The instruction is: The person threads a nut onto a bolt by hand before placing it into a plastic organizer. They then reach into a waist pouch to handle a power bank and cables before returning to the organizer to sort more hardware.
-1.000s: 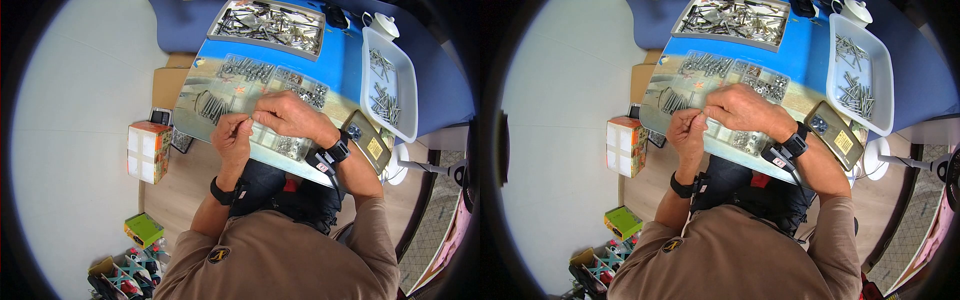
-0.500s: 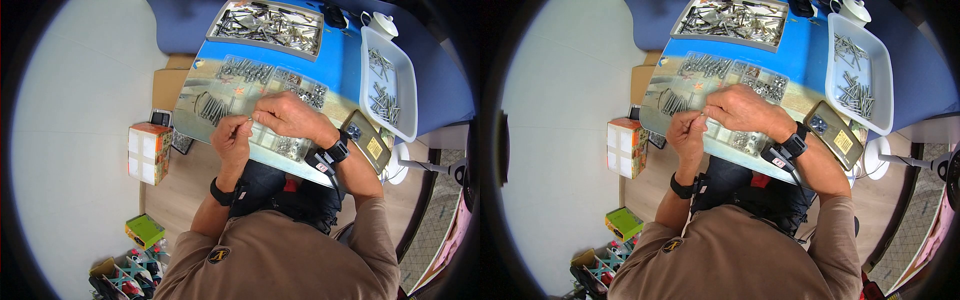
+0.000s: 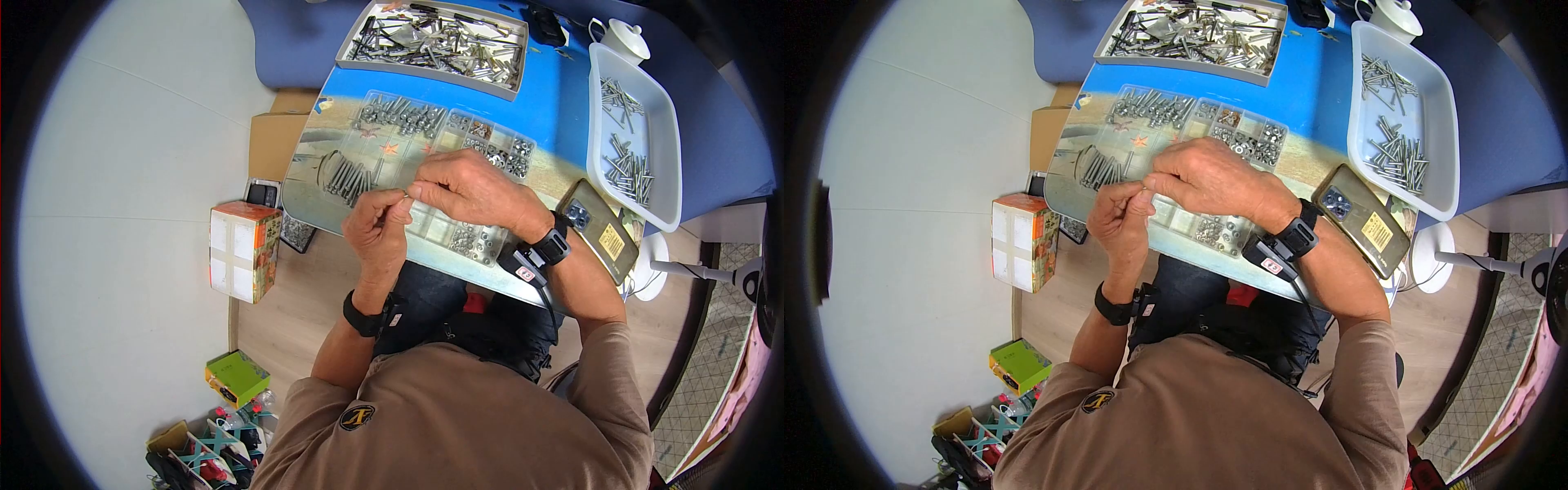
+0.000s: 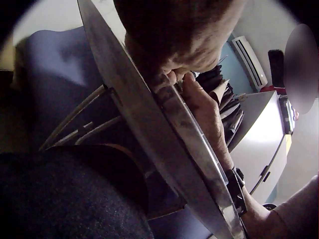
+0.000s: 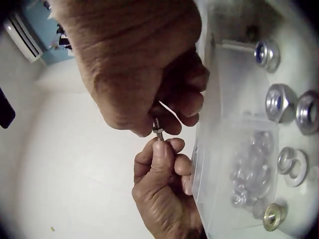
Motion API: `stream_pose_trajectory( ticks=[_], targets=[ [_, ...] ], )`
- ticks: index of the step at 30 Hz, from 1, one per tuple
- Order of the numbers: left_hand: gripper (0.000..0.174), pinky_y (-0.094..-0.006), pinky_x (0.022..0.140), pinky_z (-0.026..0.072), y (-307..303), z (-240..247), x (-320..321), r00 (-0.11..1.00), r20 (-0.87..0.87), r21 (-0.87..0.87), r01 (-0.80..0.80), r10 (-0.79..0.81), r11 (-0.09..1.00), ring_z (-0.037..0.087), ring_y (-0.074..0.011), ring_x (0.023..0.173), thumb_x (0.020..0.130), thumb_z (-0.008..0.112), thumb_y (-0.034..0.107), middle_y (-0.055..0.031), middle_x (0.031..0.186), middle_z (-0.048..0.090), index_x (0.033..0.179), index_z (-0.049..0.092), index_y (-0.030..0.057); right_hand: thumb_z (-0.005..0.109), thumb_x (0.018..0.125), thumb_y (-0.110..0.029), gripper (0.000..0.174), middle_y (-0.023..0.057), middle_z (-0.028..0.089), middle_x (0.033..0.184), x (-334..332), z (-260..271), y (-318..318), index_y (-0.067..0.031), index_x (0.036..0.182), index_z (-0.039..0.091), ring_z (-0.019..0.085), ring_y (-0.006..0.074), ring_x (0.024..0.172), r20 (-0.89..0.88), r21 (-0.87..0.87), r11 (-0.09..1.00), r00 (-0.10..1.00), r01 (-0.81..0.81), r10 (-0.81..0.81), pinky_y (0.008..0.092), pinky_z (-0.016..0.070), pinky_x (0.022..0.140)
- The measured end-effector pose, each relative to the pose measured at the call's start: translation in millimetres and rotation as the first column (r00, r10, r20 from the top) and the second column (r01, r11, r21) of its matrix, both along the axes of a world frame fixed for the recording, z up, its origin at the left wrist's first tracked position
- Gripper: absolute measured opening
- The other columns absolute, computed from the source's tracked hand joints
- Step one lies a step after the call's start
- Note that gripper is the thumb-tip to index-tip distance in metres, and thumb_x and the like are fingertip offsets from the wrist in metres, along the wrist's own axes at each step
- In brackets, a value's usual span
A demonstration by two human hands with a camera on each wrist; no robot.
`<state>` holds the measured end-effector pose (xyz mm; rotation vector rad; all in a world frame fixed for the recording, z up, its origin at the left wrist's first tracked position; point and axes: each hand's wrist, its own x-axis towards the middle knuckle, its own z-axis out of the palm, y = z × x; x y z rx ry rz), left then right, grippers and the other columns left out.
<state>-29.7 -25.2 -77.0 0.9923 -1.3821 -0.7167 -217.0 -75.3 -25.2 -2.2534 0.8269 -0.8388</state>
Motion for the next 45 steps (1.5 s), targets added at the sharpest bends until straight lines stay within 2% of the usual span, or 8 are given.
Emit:
stream_pose_trajectory(
  ticks=[5, 11, 15, 17, 23, 29, 35, 45],
  targets=[
    [0.011, -0.018, 0.048, 0.0404, 1, -2, 0, 1.0, -0.03, 0.001, -0.006, 0.006, 1.0, 0.058, -0.0044, 0.06, 0.09, 0.074, 0.004, -0.0005, 0.071, 0.064, 0.095, 0.064, 0.0032, 0.066, 0.093, -0.02, 0.02, 0.0146, 0.059, 0.074, 1, 23, 9, -0.0001, 0.09, 0.064, 0.059, 0.0342, 0.066, 0.063, 0.208, 0.976, 0.995, 0.067, -0.082, 0.0439, 0.0454, 0.062],
    [0.011, -0.0179, 0.048, 0.0402, 0, -3, 1, 1.0, 0.0, -0.018, 0.0, 0.0, 1.0, 0.058, -0.0045, 0.06, 0.091, 0.073, 0.005, -0.0008, 0.071, 0.064, 0.095, 0.064, 0.0033, 0.071, 0.089, -0.017, 0.018, 0.0124, 0.055, 0.072, 1, -1, 0, -0.0004, 0.09, 0.064, 0.057, 0.0269, 0.063, 0.111, -0.023, 1.0, 0.994, 0.002, 0.0, 0.0392, 0.0436, 0.058],
    [0.01, -0.0188, 0.051, 0.0431, 2, 0, 1, 1.0, -0.026, 0.018, 0.001, 0.0, 1.0, 0.059, -0.0048, 0.06, 0.09, 0.074, 0.007, -0.0009, 0.074, 0.066, 0.094, 0.065, 0.0039, 0.072, 0.088, -0.014, 0.016, 0.0126, 0.056, 0.072, 3, 8, 2, -0.0006, 0.09, 0.064, 0.057, 0.0268, 0.064, 0.043, -0.005, 1.0, 0.999, 0.022, -0.022, 0.0383, 0.0438, 0.058],
    [0.01, -0.0199, 0.054, 0.0462, 2, 0, 0, 0.999, -0.052, 0.043, 0.001, 0.001, 0.999, 0.06, -0.0052, 0.061, 0.089, 0.076, 0.008, -0.0011, 0.077, 0.068, 0.093, 0.067, 0.0043, 0.068, 0.091, -0.016, 0.016, 0.0142, 0.057, 0.073, 2, 23, 10, -0.0002, 0.09, 0.064, 0.057, 0.0318, 0.065, 0.063, 0.232, 0.97, 0.995, 0.065, -0.082, 0.0409, 0.0447, 0.062],
    [0.011, -0.0174, 0.048, 0.0387, 2, 0, 0, 0.999, -0.032, 0.028, 0.009, -0.008, 1.0, 0.057, -0.0035, 0.059, 0.091, 0.074, 0.006, -0.0013, 0.071, 0.065, 0.096, 0.064, 0.0036, 0.072, 0.089, -0.022, 0.021, 0.0103, 0.057, 0.072, 2, -3, -1, -0.0019, 0.094, 0.066, 0.057, 0.0241, 0.063, 0.123, -0.008, 1.0, 0.992, -0.026, 0.027, 0.0367, 0.0436, 0.057],
    [0.01, -0.0201, 0.054, 0.0468, 3, 1, 1, 1.0, -0.031, 0.056, 0.002, -0.001, 0.998, 0.061, -0.0055, 0.061, 0.089, 0.076, 0.008, -0.0018, 0.077, 0.069, 0.093, 0.067, 0.004, 0.069, 0.091, -0.019, 0.019, 0.013, 0.058, 0.073, 2, 19, 8, -0.001, 0.093, 0.066, 0.058, 0.0292, 0.064, 0.064, 0.187, 0.982, 0.997, 0.038, -0.051, 0.0384, 0.0446, 0.059],
    [0.012, -0.0174, 0.048, 0.0384, 2, 3, -1, 0.999, -0.036, 0.027, 0.008, -0.007, 1.0, 0.056, -0.0036, 0.059, 0.09, 0.075, 0.005, -0.0018, 0.071, 0.065, 0.095, 0.064, 0.0036, 0.072, 0.089, -0.025, 0.024, 0.0107, 0.058, 0.071, 1, -4, -1, -0.0023, 0.095, 0.066, 0.057, 0.0235, 0.061, 0.119, 0.019, 0.999, 0.993, -0.029, 0.027, 0.0362, 0.0437, 0.056],
    [0.012, -0.0176, 0.048, 0.0383, 2, 1, -1, 0.999, -0.047, 0.016, 0.007, -0.006, 1.0, 0.056, -0.0034, 0.058, 0.09, 0.075, 0.006, -0.0015, 0.07, 0.065, 0.095, 0.064, 0.0036, 0.068, 0.093, -0.024, 0.023, 0.0123, 0.058, 0.072, 2, 10, 3, -0.0011, 0.094, 0.066, 0.057, 0.0289, 0.062, 0.08, 0.121, 0.993, 0.997, 0.013, -0.022, 0.0395, 0.044, 0.059]
  ],
)
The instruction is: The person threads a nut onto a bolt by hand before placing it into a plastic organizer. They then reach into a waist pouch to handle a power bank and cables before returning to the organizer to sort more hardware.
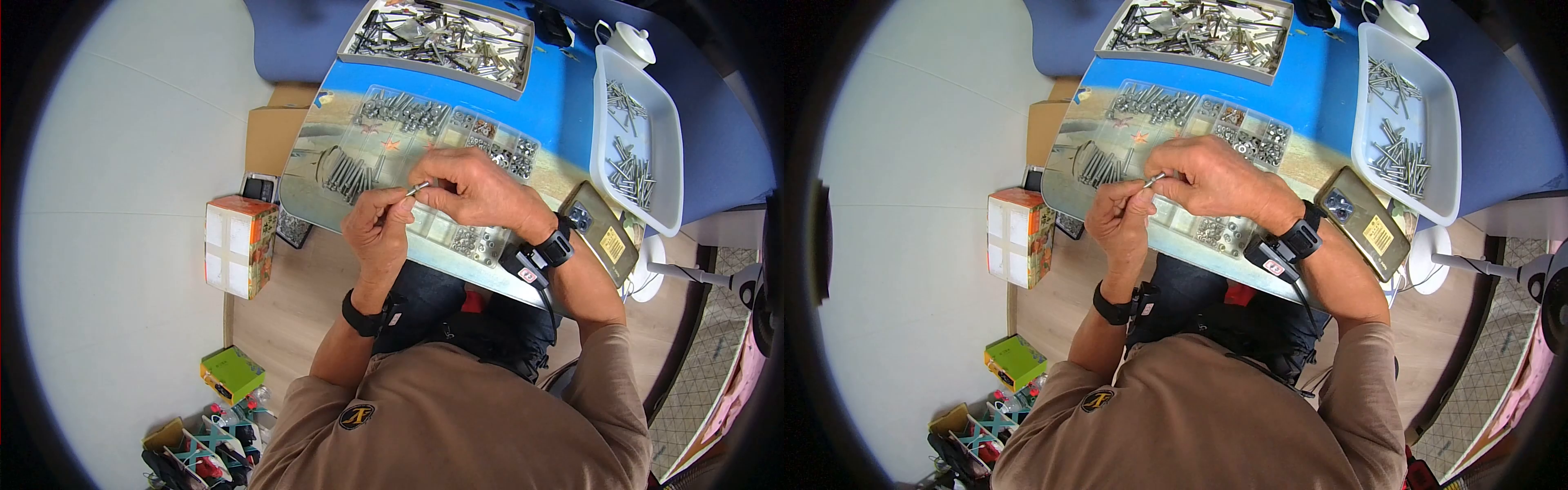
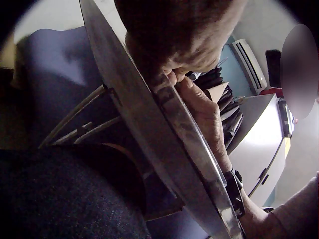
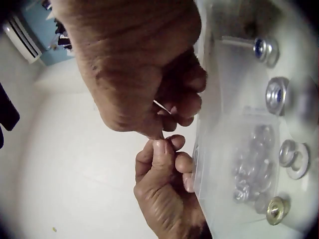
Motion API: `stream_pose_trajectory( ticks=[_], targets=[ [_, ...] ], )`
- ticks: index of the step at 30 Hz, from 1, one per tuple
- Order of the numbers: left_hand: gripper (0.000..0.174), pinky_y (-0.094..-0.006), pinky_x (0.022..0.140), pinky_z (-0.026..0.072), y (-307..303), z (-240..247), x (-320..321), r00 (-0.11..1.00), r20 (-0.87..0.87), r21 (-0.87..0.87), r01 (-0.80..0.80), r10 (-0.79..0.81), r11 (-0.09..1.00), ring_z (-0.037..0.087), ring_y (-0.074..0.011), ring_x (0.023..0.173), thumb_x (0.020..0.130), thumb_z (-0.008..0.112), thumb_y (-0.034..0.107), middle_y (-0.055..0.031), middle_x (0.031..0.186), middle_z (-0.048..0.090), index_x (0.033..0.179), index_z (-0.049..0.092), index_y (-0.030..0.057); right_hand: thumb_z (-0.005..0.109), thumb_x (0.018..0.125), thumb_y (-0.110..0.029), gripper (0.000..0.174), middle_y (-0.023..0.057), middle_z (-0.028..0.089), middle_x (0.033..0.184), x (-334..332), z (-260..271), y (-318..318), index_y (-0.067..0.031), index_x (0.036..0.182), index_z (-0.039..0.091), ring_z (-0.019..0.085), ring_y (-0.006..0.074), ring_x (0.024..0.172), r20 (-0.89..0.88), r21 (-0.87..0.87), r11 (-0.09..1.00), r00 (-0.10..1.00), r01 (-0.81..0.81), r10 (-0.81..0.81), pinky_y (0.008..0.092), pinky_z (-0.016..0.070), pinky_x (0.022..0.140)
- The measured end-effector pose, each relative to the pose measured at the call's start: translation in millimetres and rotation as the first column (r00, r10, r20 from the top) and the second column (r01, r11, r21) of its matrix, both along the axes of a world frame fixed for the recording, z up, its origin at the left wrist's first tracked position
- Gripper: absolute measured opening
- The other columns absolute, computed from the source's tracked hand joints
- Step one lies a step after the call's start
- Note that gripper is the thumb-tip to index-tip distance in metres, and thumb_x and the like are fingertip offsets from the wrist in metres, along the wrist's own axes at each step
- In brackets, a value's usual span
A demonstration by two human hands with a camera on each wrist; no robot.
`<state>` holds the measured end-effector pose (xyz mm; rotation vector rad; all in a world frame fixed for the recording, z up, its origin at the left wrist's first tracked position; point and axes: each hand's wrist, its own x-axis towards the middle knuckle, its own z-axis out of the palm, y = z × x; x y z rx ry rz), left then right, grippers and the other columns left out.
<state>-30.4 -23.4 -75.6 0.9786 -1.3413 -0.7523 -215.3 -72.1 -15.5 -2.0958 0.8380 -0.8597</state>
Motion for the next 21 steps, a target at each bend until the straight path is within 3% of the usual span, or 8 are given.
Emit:
stream_pose_trajectory(
  ticks=[2, 6, 8, 12, 14, 15, 17, 21],
  targets=[
    [0.012, -0.0176, 0.048, 0.0385, 0, -1, 0, 1.0, 0.001, 0.008, 0.001, -0.001, 1.0, 0.056, -0.0033, 0.058, 0.09, 0.075, 0.006, -0.0015, 0.07, 0.065, 0.095, 0.064, 0.0036, 0.071, 0.091, -0.026, 0.024, 0.0087, 0.056, 0.07, 2, -17, -5, -0.0031, 0.098, 0.066, 0.056, 0.0223, 0.061, 0.054, -0.157, 0.987, 0.998, -0.025, 0.034, 0.0371, 0.0433, 0.057],
    [0.011, -0.0175, 0.048, 0.0394, -1, -3, 3, 0.999, 0.032, -0.011, 0.008, -0.007, 1.0, 0.057, -0.0036, 0.059, 0.09, 0.074, 0.006, -0.0016, 0.07, 0.065, 0.096, 0.065, 0.0035, 0.071, 0.091, -0.024, 0.022, 0.009, 0.057, 0.072, 1, -7, -3, -0.0035, 0.098, 0.066, 0.057, 0.0225, 0.064, -0.083, -0.111, 0.993, 0.996, -0.031, 0.021, 0.0364, 0.0442, 0.058],
    [0.011, -0.0175, 0.048, 0.0393, -1, -2, 2, 0.999, 0.04, -0.008, 0.011, -0.011, 1.0, 0.057, -0.0036, 0.059, 0.09, 0.074, 0.006, -0.0015, 0.07, 0.065, 0.096, 0.065, 0.0036, 0.066, 0.089, -0.018, 0.016, 0.0155, 0.06, 0.072, 2, 10, 5, -0.0026, 0.087, 0.064, 0.06, 0.0355, 0.066, 0.01, 0.086, 0.995, 0.998, 0.055, -0.056, 0.0452, 0.0456, 0.06],
    [0.01, -0.0177, 0.048, 0.0385, 0, 1, 0, 1.0, 0.008, -0.005, 0.0, 0.0, 1.0, 0.056, -0.0034, 0.059, 0.091, 0.074, 0.005, -0.0012, 0.071, 0.065, 0.095, 0.065, 0.0036, 0.064, 0.091, -0.019, 0.017, 0.0156, 0.06, 0.072, 2, 4, 3, -0.0026, 0.086, 0.065, 0.059, 0.0358, 0.066, 0.016, 0.049, 0.998, 0.999, 0.042, -0.043, 0.0452, 0.0457, 0.06],
    [0.01, -0.0178, 0.048, 0.0385, 0, 1, 1, 1.0, 0.016, -0.005, 0.004, -0.004, 1.0, 0.057, -0.0035, 0.059, 0.09, 0.074, 0.005, -0.0012, 0.071, 0.065, 0.095, 0.065, 0.0035, 0.065, 0.09, -0.019, 0.016, 0.0138, 0.06, 0.073, 3, -10, -2, -0.0034, 0.091, 0.064, 0.059, 0.0323, 0.064, 0.084, -0.091, 0.996, 0.996, -0.025, 0.032, 0.0436, 0.0456, 0.06],
    [0.01, -0.0178, 0.048, 0.0389, -1, 0, 1, 1.0, 0.03, -0.007, 0.008, -0.007, 1.0, 0.057, -0.0038, 0.06, 0.09, 0.074, 0.005, -0.0015, 0.072, 0.065, 0.095, 0.065, 0.0034, 0.065, 0.09, -0.019, 0.016, 0.0138, 0.06, 0.073, 1, -11, -3, -0.0034, 0.091, 0.064, 0.059, 0.0323, 0.064, 0.084, -0.091, 0.996, 0.996, -0.024, 0.032, 0.0436, 0.0456, 0.06],
    [0.011, -0.0178, 0.048, 0.0394, -2, -1, 2, 0.999, 0.045, -0.011, 0.013, -0.012, 1.0, 0.058, -0.0042, 0.06, 0.09, 0.074, 0.005, -0.0018, 0.073, 0.066, 0.096, 0.065, 0.0032, 0.071, 0.09, -0.018, 0.017, 0.0106, 0.058, 0.074, -2, -10, -4, -0.0034, 0.097, 0.065, 0.057, 0.0267, 0.066, -0.107, -0.069, 0.997, 0.994, -0.036, 0.029, 0.0383, 0.0452, 0.061],
    [0.012, -0.0177, 0.048, 0.0395, -1, -3, 1, 1.0, 0.024, -0.016, 0.003, -0.002, 1.0, 0.058, -0.0046, 0.06, 0.089, 0.075, 0.004, -0.002, 0.073, 0.066, 0.096, 0.065, 0.0032, 0.069, 0.091, -0.018, 0.017, 0.013, 0.058, 0.074, 2, 5, 3, -0.0019, 0.093, 0.065, 0.057, 0.0312, 0.067, 0.026, 0.0, 1.0, 0.999, 0.02, -0.02, 0.0399, 0.0453, 0.061]
  ],
)
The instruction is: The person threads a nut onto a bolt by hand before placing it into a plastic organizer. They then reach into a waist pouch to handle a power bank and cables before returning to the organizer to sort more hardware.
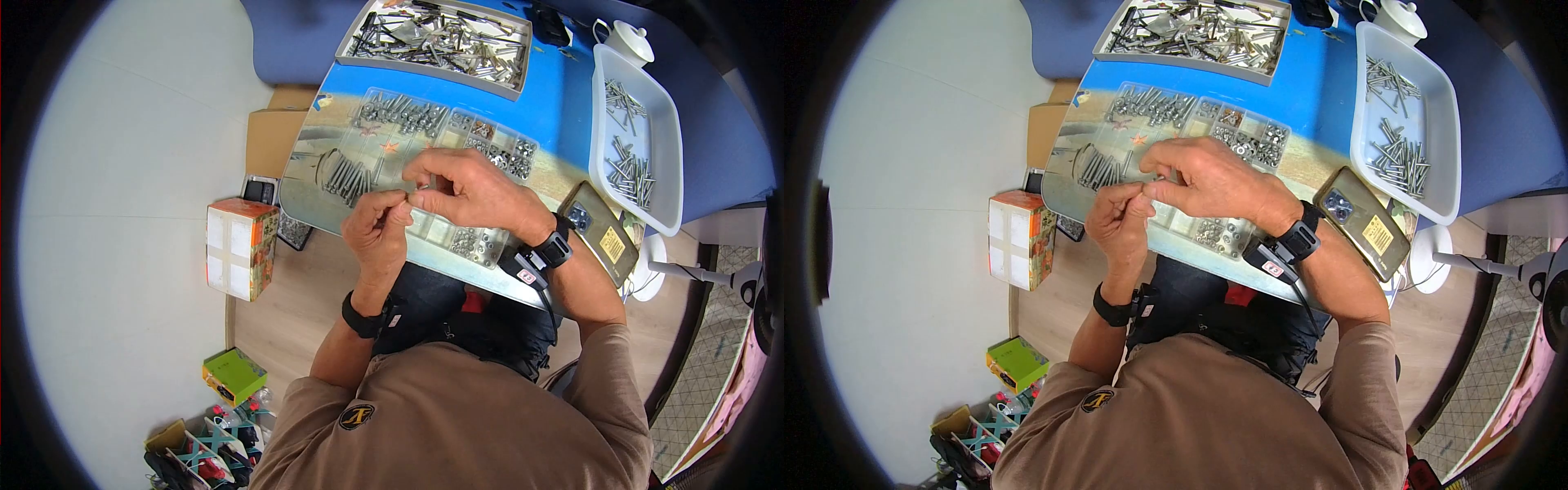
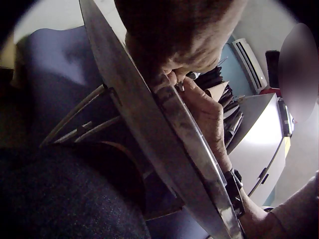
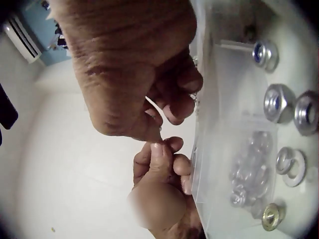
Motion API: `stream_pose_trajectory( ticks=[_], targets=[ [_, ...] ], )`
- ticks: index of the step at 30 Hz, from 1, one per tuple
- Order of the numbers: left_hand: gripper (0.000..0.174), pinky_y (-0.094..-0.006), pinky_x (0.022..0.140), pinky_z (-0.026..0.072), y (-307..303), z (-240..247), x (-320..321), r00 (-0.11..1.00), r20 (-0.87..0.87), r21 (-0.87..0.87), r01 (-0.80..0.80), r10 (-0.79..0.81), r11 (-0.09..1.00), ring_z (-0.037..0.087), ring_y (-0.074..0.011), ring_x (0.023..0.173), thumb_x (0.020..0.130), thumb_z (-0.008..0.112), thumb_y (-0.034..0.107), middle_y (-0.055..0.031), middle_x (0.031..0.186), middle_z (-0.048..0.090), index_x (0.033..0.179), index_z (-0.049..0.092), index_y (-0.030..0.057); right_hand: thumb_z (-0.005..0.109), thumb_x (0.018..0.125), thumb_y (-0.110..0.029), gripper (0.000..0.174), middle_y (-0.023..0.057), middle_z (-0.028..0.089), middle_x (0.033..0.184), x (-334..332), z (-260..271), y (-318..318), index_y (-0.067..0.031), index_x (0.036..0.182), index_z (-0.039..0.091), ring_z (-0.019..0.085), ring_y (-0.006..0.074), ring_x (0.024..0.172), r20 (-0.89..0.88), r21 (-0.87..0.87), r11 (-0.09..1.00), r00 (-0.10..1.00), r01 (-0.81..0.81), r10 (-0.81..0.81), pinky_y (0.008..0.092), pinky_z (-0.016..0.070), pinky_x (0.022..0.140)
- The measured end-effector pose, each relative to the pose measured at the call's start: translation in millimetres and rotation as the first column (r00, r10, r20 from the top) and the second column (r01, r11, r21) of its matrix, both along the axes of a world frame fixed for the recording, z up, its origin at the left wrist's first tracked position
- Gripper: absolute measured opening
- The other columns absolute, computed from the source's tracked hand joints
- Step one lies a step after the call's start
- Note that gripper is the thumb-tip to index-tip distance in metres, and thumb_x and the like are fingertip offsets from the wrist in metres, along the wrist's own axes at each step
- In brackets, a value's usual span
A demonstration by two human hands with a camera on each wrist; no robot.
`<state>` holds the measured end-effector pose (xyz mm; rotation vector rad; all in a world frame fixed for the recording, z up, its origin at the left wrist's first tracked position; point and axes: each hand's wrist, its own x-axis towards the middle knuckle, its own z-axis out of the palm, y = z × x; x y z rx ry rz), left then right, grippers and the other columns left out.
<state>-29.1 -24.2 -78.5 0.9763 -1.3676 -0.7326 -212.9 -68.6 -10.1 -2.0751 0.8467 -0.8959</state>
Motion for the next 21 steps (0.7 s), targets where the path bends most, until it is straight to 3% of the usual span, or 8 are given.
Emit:
stream_pose_trajectory(
  ticks=[3, 5, 9, 11, 15, 17, 21],
  targets=[
    [0.013, -0.0179, 0.049, 0.0402, 1, 1, 1, 1.0, 0.002, 0.017, -0.001, 0.001, 1.0, 0.058, -0.0048, 0.06, 0.088, 0.076, 0.004, -0.002, 0.074, 0.066, 0.096, 0.066, 0.0032, 0.064, 0.092, -0.02, 0.02, 0.0167, 0.06, 0.073, 0, 0, -1, -0.0021, 0.084, 0.064, 0.061, 0.0353, 0.067, 0.017, 0.06, 0.998, 0.999, 0.028, -0.029, 0.0444, 0.0462, 0.061],
    [0.013, -0.018, 0.049, 0.0408, 0, 0, 1, 1.0, 0.023, 0.019, -0.002, 0.002, 1.0, 0.058, -0.0049, 0.06, 0.088, 0.076, 0.004, -0.002, 0.075, 0.066, 0.097, 0.066, 0.0032, 0.068, 0.093, -0.022, 0.02, 0.011, 0.055, 0.072, -1, -16, -7, -0.0027, 0.093, 0.065, 0.055, 0.0268, 0.063, 0.05, -0.125, 0.991, 0.998, -0.04, 0.047, 0.0386, 0.0441, 0.059],
    [0.013, -0.0185, 0.051, 0.0429, -1, 0, 0, 1.0, 0.002, -0.007, 0.014, -0.014, 1.0, 0.058, -0.0056, 0.061, 0.088, 0.076, 0.004, -0.0029, 0.077, 0.067, 0.097, 0.066, 0.0028, 0.069, 0.091, -0.019, 0.017, 0.0107, 0.056, 0.073, -3, -10, -6, -0.0027, 0.095, 0.065, 0.055, 0.0261, 0.063, -0.113, -0.07, 0.996, 0.993, -0.047, 0.038, 0.0387, 0.0437, 0.059],
    [0.013, -0.0185, 0.052, 0.0434, 0, 1, 0, 1.0, 0.01, -0.004, 0.011, -0.011, 1.0, 0.059, -0.0057, 0.062, 0.088, 0.076, 0.004, -0.003, 0.077, 0.067, 0.097, 0.066, 0.0026, 0.066, 0.089, -0.016, 0.015, 0.0164, 0.06, 0.074, -1, 4, 0, -0.0019, 0.085, 0.064, 0.06, 0.0357, 0.068, -0.005, 0.044, 0.999, 1.0, -0.002, 0.002, 0.045, 0.0459, 0.061],
    [0.013, -0.0185, 0.052, 0.043, 0, 4, -1, 1.0, -0.017, 0.008, 0.002, -0.002, 1.0, 0.058, -0.0056, 0.061, 0.088, 0.076, 0.004, -0.0027, 0.076, 0.066, 0.096, 0.066, 0.0028, 0.065, 0.091, -0.019, 0.018, 0.0164, 0.06, 0.074, -1, 2, -1, -0.002, 0.085, 0.065, 0.06, 0.0358, 0.068, -0.021, 0.041, 0.999, 1.0, -0.008, 0.009, 0.0453, 0.0459, 0.061],
    [0.013, -0.0185, 0.051, 0.0427, 1, 4, -1, 1.0, -0.008, 0.006, 0.003, -0.003, 1.0, 0.058, -0.0055, 0.061, 0.088, 0.076, 0.005, -0.0025, 0.076, 0.066, 0.096, 0.066, 0.0028, 0.067, 0.089, -0.018, 0.015, 0.0154, 0.06, 0.075, 0, -15, -7, -0.0028, 0.09, 0.065, 0.059, 0.0332, 0.066, 0.05, -0.095, 0.994, 0.997, -0.052, 0.057, 0.0431, 0.046, 0.06],
    [0.014, -0.0181, 0.051, 0.0417, 1, 2, 0, 1.0, 0.012, 0.016, 0.0, 0.0, 1.0, 0.058, -0.0048, 0.062, 0.088, 0.076, 0.005, -0.0017, 0.074, 0.066, 0.097, 0.066, 0.0024, 0.068, 0.087, -0.015, 0.014, 0.0154, 0.06, 0.076, -2, -7, -5, -0.0024, 0.09, 0.064, 0.059, 0.0335, 0.066, -0.05, -0.045, 0.998, 0.998, -0.043, 0.041, 0.0426, 0.0463, 0.061]
  ],
)
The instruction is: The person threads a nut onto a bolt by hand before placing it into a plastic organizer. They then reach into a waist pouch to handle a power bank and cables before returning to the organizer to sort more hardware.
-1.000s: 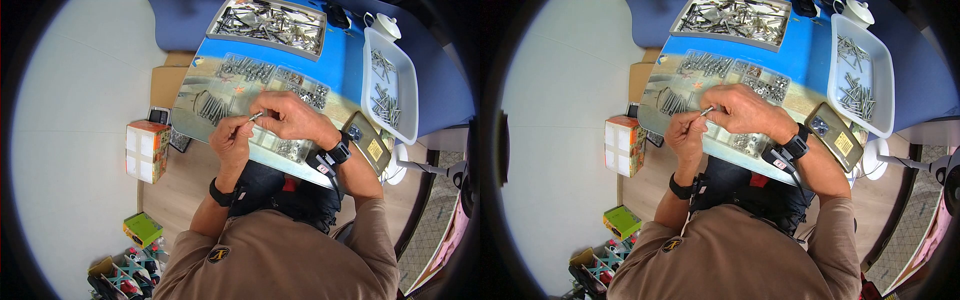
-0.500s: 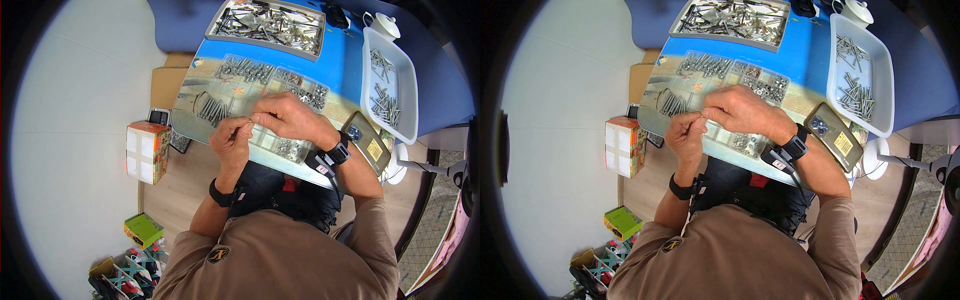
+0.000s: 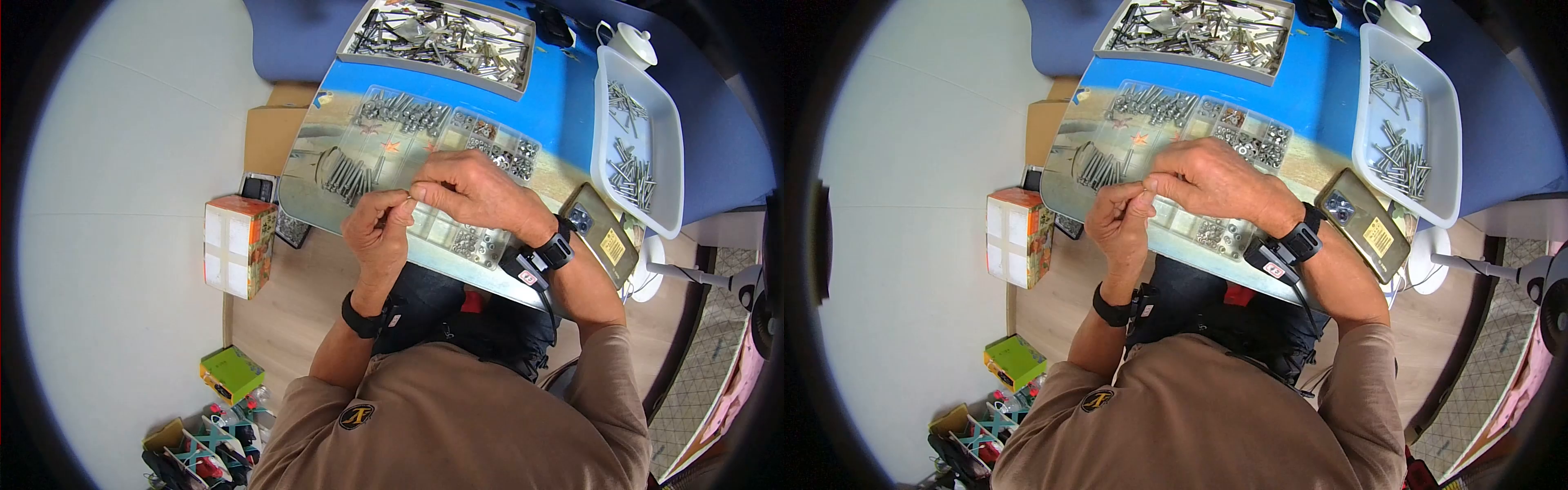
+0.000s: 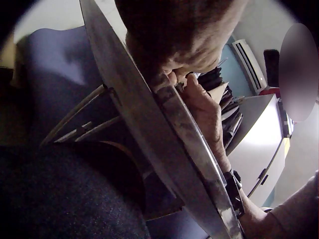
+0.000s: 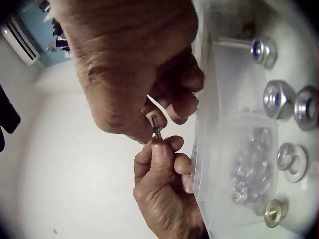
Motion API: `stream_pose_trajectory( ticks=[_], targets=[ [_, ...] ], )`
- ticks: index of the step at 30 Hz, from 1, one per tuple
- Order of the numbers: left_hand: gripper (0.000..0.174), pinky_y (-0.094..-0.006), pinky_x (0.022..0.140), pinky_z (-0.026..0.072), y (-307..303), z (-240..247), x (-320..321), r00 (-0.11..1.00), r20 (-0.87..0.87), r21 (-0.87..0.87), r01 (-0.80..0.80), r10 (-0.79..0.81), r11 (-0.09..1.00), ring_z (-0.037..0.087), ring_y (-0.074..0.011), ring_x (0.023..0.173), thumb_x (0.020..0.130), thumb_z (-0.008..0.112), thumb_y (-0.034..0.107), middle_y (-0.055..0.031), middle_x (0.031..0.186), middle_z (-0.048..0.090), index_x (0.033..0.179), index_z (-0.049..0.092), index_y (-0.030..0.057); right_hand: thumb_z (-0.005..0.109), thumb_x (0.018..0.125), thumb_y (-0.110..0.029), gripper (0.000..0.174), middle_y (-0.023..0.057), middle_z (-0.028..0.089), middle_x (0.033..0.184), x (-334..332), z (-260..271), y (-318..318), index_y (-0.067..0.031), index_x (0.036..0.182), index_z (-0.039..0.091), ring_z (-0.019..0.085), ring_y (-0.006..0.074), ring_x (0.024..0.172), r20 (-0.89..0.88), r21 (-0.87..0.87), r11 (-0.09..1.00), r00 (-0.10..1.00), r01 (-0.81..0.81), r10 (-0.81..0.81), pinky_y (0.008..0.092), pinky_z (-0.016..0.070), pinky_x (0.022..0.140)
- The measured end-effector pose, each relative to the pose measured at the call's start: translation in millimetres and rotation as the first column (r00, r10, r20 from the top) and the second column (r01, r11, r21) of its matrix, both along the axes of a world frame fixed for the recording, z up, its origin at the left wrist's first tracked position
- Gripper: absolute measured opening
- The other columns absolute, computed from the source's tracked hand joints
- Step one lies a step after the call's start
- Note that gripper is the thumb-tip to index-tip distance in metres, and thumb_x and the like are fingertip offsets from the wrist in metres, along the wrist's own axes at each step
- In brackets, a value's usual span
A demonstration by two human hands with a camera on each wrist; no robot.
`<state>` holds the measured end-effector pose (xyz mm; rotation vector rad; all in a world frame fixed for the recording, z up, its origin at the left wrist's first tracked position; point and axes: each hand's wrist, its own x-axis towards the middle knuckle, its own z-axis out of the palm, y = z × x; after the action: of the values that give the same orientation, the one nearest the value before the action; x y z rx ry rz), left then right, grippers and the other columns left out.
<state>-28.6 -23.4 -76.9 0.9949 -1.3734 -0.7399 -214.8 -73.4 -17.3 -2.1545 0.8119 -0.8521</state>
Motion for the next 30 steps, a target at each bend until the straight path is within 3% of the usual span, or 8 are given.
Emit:
stream_pose_trajectory(
  ticks=[3, 6, 8, 12, 15, 20, 23, 30],
  targets=[
    [0.013, -0.0179, 0.051, 0.0414, 0, 1, 0, 1.0, -0.009, -0.004, -0.001, 0.001, 1.0, 0.057, -0.0046, 0.062, 0.089, 0.076, 0.005, -0.0015, 0.074, 0.065, 0.097, 0.066, 0.0022, 0.066, 0.09, -0.018, 0.017, 0.0165, 0.06, 0.075, 1, 13, 6, -0.0022, 0.086, 0.064, 0.059, 0.0366, 0.068, 0.076, 0.176, 0.983, 0.994, 0.059, -0.074, 0.0448, 0.0461, 0.062],
    [0.012, -0.018, 0.052, 0.0418, 1, 0, -1, 1.0, -0.018, 0.009, -0.004, 0.004, 1.0, 0.057, -0.0047, 0.062, 0.089, 0.075, 0.004, -0.0018, 0.074, 0.066, 0.097, 0.066, 0.002, 0.066, 0.091, -0.02, 0.019, 0.0156, 0.06, 0.075, -1, 4, 2, -0.0024, 0.086, 0.064, 0.06, 0.0356, 0.068, 0.086, 0.092, 0.996, 0.996, 0.015, -0.023, 0.0446, 0.0459, 0.062],
    [0.012, -0.0181, 0.053, 0.0421, 2, 0, -1, 1.0, -0.016, 0.019, -0.006, 0.006, 1.0, 0.058, -0.005, 0.062, 0.089, 0.075, 0.003, -0.002, 0.075, 0.066, 0.097, 0.066, 0.0019, 0.073, 0.089, -0.018, 0.018, 0.0105, 0.057, 0.071, -1, -9, -4, -0.002, 0.092, 0.066, 0.055, 0.0254, 0.063, 0.027, -0.065, 0.998, 1.0, -0.006, 0.008, 0.0368, 0.0438, 0.058],
    [0.012, -0.0185, 0.054, 0.0427, 1, 1, -1, 1.0, -0.028, 0.018, -0.001, 0.002, 1.0, 0.058, -0.0054, 0.063, 0.089, 0.075, 0.004, -0.0022, 0.075, 0.066, 0.097, 0.065, 0.0017, 0.073, 0.088, -0.016, 0.017, 0.0107, 0.057, 0.071, 1, -1, -1, -0.0019, 0.092, 0.066, 0.055, 0.0259, 0.063, 0.057, -0.055, 0.998, 0.998, 0.011, -0.007, 0.0369, 0.0432, 0.058],
    [0.012, -0.0181, 0.054, 0.0418, 1, 4, -1, 1.0, 0.001, -0.001, -0.013, 0.013, 1.0, 0.057, -0.005, 0.062, 0.09, 0.075, 0.005, -0.0013, 0.073, 0.065, 0.097, 0.065, 0.0021, 0.068, 0.092, -0.021, 0.021, 0.0136, 0.058, 0.072, 0, 12, 5, -0.0003, 0.09, 0.066, 0.056, 0.0314, 0.064, 0.067, 0.181, 0.982, 0.995, 0.056, -0.069, 0.0399, 0.0439, 0.059],
    [0.012, -0.0175, 0.052, 0.0395, 1, -1, 1, 1.0, 0.015, 0.007, -0.008, 0.008, 1.0, 0.055, -0.0036, 0.06, 0.09, 0.075, 0.006, -0.0004, 0.07, 0.065, 0.097, 0.066, 0.003, 0.068, 0.093, -0.028, 0.026, 0.0113, 0.057, 0.071, -4, -9, -5, -0.0019, 0.095, 0.067, 0.055, 0.0269, 0.063, -0.021, -0.022, 0.999, 0.999, -0.029, 0.029, 0.037, 0.0432, 0.058],
    [0.011, -0.0176, 0.051, 0.0386, 1, 1, -2, 0.999, 0.024, 0.021, -0.026, 0.025, 0.999, 0.054, -0.003, 0.059, 0.09, 0.074, 0.006, -0.0007, 0.07, 0.064, 0.096, 0.066, 0.0031, 0.068, 0.093, -0.027, 0.025, 0.0115, 0.059, 0.072, 0, -8, -3, -0.002, 0.094, 0.067, 0.056, 0.0265, 0.063, 0.102, -0.02, 1.0, 0.995, -0.001, 0.003, 0.0363, 0.043, 0.058],
    [0.011, -0.0209, 0.059, 0.0452, 4, 6, -1, 0.999, 0.01, 0.086, -0.039, 0.038, 0.996, 0.058, -0.0068, 0.065, 0.088, 0.076, 0.004, -0.0013, 0.076, 0.066, 0.094, 0.066, 0.0033, 0.071, 0.091, -0.024, 0.022, 0.0117, 0.062, 0.08, -3, -15, -5, -0.0024, 0.097, 0.067, 0.058, 0.027, 0.065, 0.034, -0.008, 0.999, 0.998, -0.052, 0.053, 0.0365, 0.0441, 0.058]
  ],
)
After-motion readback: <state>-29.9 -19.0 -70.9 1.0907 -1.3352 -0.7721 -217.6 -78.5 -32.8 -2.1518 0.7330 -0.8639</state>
